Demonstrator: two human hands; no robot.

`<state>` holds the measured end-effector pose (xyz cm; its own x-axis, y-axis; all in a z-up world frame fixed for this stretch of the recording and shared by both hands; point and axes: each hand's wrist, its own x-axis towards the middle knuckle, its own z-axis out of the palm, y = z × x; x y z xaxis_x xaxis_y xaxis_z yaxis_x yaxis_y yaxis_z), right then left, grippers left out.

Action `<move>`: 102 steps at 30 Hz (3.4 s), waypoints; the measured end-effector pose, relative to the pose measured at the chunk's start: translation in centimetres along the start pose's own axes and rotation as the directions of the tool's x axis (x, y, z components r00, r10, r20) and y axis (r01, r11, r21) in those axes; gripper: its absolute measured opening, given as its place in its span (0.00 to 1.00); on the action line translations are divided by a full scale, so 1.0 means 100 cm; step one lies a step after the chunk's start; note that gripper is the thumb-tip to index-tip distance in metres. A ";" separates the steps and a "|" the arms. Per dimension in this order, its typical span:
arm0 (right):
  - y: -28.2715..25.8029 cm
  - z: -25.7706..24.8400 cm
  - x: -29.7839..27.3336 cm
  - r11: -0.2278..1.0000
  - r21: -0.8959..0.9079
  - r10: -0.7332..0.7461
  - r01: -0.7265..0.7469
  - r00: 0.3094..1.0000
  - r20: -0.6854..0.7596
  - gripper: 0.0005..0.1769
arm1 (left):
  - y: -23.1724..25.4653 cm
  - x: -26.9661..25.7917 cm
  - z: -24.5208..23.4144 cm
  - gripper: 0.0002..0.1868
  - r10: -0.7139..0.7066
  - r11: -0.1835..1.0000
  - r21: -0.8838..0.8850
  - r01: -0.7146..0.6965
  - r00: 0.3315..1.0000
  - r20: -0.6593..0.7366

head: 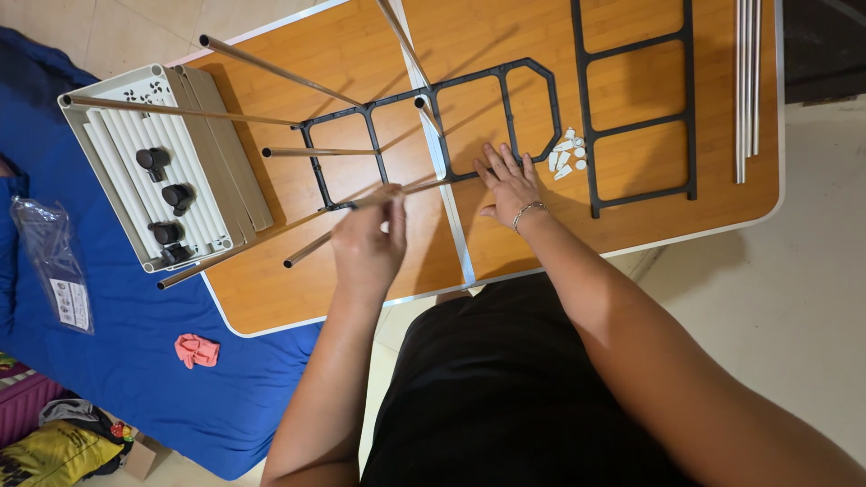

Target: The person assembles a metal frame structure on a wooden table. They insert multiple metal rods into black plastic frames, then attach a second frame to complete the assembly. The person handles rods, frames, and small white caps during the process.

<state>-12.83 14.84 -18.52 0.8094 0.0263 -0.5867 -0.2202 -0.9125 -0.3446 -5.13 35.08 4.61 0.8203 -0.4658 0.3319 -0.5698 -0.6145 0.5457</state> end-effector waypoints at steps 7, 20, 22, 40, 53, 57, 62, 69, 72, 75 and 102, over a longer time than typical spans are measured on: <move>-0.002 -0.004 0.002 0.998 -0.061 0.035 -0.032 0.998 0.051 0.60 | 0.029 -0.011 0.006 0.20 0.226 0.968 -0.149 -0.201 0.957 0.180; -0.004 -0.006 0.002 0.999 -0.039 0.021 -0.020 0.999 0.039 0.60 | 0.027 -0.009 0.018 0.22 0.201 0.974 -0.141 -0.177 0.962 0.187; -0.004 -0.007 0.001 1.000 -0.010 0.026 -0.026 0.999 0.027 0.60 | 0.024 -0.006 0.018 0.18 0.198 0.974 -0.141 -0.176 0.967 0.159; 0.185 0.040 -0.075 0.756 0.624 0.478 0.198 0.485 -0.732 0.08 | 0.057 -0.050 0.066 0.14 -0.169 0.982 0.067 0.177 0.658 0.734; 0.378 0.065 -0.140 0.626 0.775 0.767 -0.089 0.249 -0.591 0.08 | 0.057 0.184 0.428 0.10 -0.106 0.944 -0.220 0.247 0.857 0.503; 0.372 0.051 -0.143 0.718 0.657 0.695 -0.231 0.293 -0.656 0.07 | 0.074 0.242 0.507 0.11 -0.089 0.984 -0.082 0.155 0.842 0.532; 0.360 0.026 -0.145 0.573 0.802 0.801 -0.169 0.324 -0.504 0.08 | 0.124 0.275 0.560 0.11 -0.195 0.976 0.044 0.211 0.780 0.595; 0.356 0.016 -0.144 0.611 0.738 0.787 -0.285 0.312 -0.532 0.05 | 0.193 0.282 0.583 0.19 -0.367 0.925 0.310 0.220 0.731 0.575; 0.354 0.017 -0.141 0.632 0.709 0.773 -0.313 0.316 -0.550 0.04 | 0.202 0.284 0.587 0.22 -0.423 0.897 0.382 0.225 0.689 0.588; 0.354 0.018 -0.138 0.674 0.661 0.738 -0.330 0.317 -0.595 0.03 | 0.200 0.282 0.592 0.19 -0.412 0.895 0.409 0.180 0.685 0.600; 0.333 0.007 -0.114 0.808 0.588 0.571 -0.042 0.300 -0.764 0.10 | 0.199 0.242 0.399 0.06 -0.049 0.525 -0.789 0.319 0.937 0.346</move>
<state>-29.83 -15.59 -23.84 0.5333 -0.8250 0.1868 -0.5316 -0.4987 -0.6846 1.34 -13.84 -7.22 0.7791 -0.6266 0.0180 0.0023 0.0317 0.9995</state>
